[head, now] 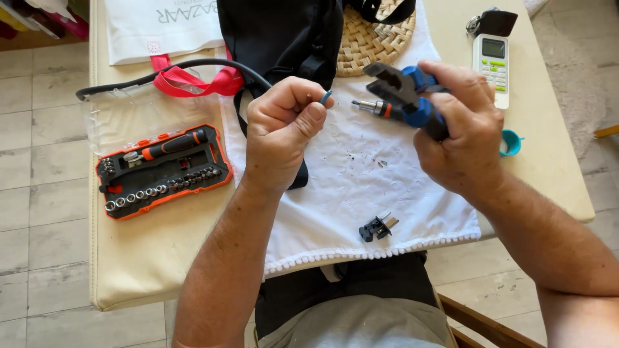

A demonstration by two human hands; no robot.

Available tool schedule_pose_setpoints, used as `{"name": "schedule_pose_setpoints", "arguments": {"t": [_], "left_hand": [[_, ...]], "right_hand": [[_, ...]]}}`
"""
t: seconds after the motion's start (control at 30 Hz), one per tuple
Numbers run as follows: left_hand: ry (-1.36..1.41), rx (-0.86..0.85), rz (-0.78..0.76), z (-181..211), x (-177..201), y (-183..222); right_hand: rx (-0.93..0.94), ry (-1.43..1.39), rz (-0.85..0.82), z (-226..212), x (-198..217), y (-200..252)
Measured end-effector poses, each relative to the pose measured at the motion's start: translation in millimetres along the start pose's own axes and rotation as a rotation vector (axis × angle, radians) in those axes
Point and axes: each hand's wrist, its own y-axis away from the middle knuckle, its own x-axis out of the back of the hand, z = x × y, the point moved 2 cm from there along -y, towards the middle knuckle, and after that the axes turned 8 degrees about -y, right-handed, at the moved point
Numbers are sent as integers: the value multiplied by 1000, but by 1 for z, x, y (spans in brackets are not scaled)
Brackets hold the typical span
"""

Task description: Repairing an electrical power cord by stripping wires and preparing a new plug assembly.

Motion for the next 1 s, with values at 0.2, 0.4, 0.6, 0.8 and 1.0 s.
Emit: {"name": "schedule_pose_setpoints", "arguments": {"t": [0.2,0.4,0.6,0.8,1.0], "left_hand": [[179,49,-4,5,4,-1],[262,56,21,7,7,-1],[254,40,13,6,10,-1],[292,54,-32,-3,11,-1],[244,80,-81,-4,10,-1]], "right_hand": [[104,3,-94,4,-18,-2],[56,41,-125,5,-26,-1],[43,20,-119,5,-30,-4],[111,18,-94,1,-35,-11],[150,26,-71,-3,-38,-16]]}}
